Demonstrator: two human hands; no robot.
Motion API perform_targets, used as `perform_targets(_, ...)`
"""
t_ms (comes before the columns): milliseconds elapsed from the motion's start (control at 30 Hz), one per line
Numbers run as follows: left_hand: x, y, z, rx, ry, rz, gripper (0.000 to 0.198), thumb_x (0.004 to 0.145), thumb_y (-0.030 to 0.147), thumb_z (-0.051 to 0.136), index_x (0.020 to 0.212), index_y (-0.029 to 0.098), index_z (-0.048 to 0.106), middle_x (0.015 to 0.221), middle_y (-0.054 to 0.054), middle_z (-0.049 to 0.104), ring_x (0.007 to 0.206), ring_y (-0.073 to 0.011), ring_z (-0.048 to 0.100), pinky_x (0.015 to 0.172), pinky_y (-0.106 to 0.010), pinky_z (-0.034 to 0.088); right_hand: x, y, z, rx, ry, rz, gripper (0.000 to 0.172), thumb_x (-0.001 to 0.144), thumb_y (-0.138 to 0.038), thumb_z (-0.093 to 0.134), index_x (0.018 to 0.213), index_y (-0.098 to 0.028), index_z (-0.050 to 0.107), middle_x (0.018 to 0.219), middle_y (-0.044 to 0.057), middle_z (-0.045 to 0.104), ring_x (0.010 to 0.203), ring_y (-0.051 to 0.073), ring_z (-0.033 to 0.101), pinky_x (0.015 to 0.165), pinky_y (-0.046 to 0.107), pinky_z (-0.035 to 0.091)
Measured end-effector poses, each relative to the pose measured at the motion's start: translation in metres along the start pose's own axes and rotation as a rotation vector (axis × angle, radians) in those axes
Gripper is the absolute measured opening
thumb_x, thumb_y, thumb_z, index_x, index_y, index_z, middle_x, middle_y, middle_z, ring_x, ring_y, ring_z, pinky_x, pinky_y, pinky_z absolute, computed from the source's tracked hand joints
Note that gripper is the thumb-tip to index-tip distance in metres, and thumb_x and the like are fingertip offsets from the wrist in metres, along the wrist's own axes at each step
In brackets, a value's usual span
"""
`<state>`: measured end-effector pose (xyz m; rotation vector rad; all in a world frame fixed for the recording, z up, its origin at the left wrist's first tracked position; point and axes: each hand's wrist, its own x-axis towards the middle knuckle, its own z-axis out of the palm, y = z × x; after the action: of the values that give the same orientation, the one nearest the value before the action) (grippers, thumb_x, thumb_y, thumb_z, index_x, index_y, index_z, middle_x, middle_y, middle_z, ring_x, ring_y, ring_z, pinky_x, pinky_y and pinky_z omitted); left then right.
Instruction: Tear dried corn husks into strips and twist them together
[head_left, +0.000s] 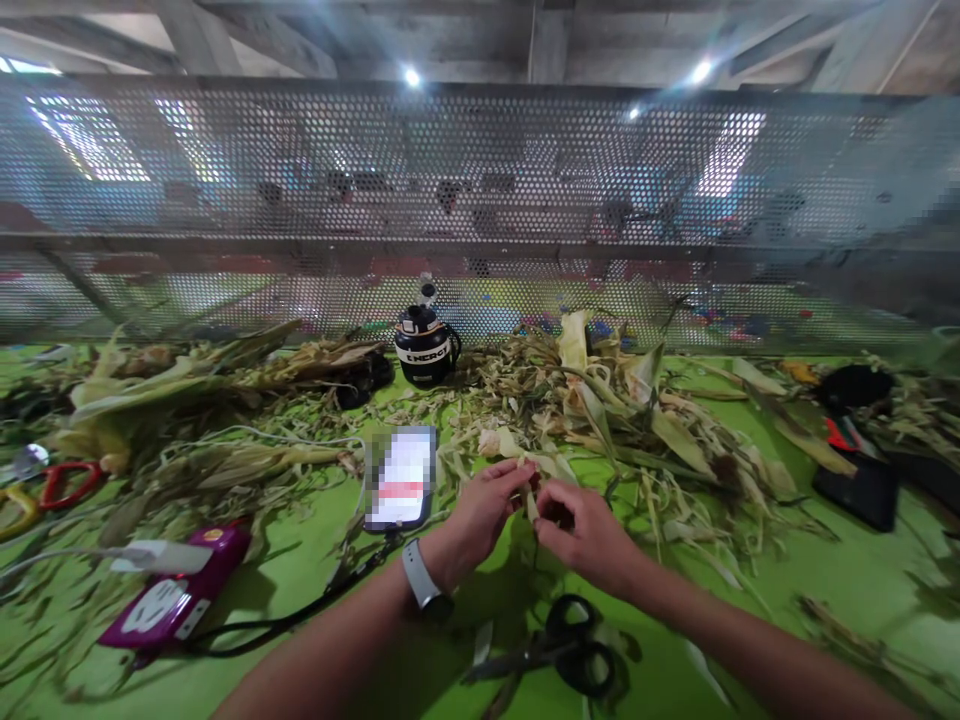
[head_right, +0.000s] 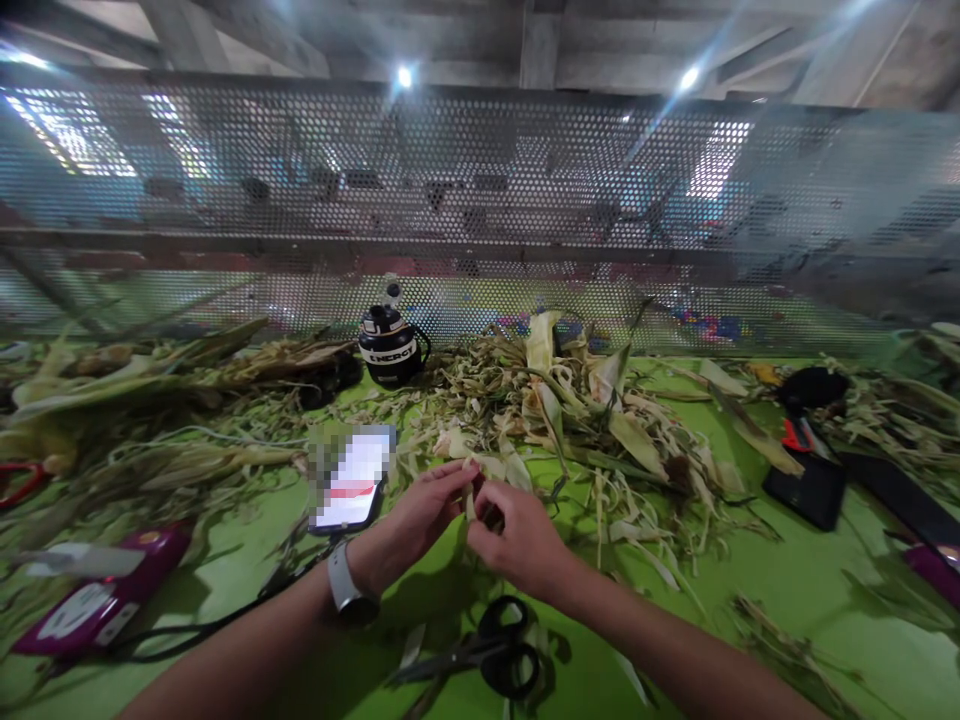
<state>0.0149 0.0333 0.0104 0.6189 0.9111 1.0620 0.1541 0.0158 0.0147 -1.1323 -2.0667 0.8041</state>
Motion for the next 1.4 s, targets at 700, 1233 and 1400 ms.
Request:
perform_targets(700, 0.004, 0.007, -0.009, 0.169, -0.048, -0.04, 0.012, 0.054, 0.024, 0.072, 0.057, 0.015, 0.064, 0.066, -0.001, 0.058, 0.066, -0.0117, 0.05, 0.067, -0.025, 0.04, 0.018, 0.022, -0.033, -0.224, 0.154, -0.17, 0.015, 0.089, -0.028, 0.049, 0.082, -0.019, 0.06, 0.084, 0.006, 0.061, 0.083, 0.019, 0.058, 0.075, 0.032, 0.045)
perform_targets(1233, 0.002, 0.011, -0.011, 0.334, -0.244, -0.078, 0.008, 0.056, 0.019, 0.068, 0.059, 0.013, 0.063, 0.061, 0.001, 0.06, 0.063, -0.0111, 0.054, 0.069, -0.025, 0.042, 0.02, 0.029, -0.028, -0.182, 0.073, -0.122, 0.016, 0.09, -0.031, 0.044, 0.083, -0.019, 0.052, 0.077, 0.005, 0.062, 0.074, 0.018, 0.059, 0.067, 0.03, 0.045)
perform_targets(1400, 0.003, 0.013, -0.013, 0.215, -0.2, -0.128, 0.015, 0.057, 0.022, 0.076, 0.064, 0.013, 0.065, 0.067, 0.0, 0.063, 0.066, -0.0103, 0.056, 0.073, -0.025, 0.044, 0.021, 0.033, -0.028, -0.117, 0.071, -0.057, 0.019, 0.09, -0.033, 0.043, 0.084, -0.018, 0.051, 0.076, 0.005, 0.062, 0.072, 0.018, 0.059, 0.067, 0.03, 0.045)
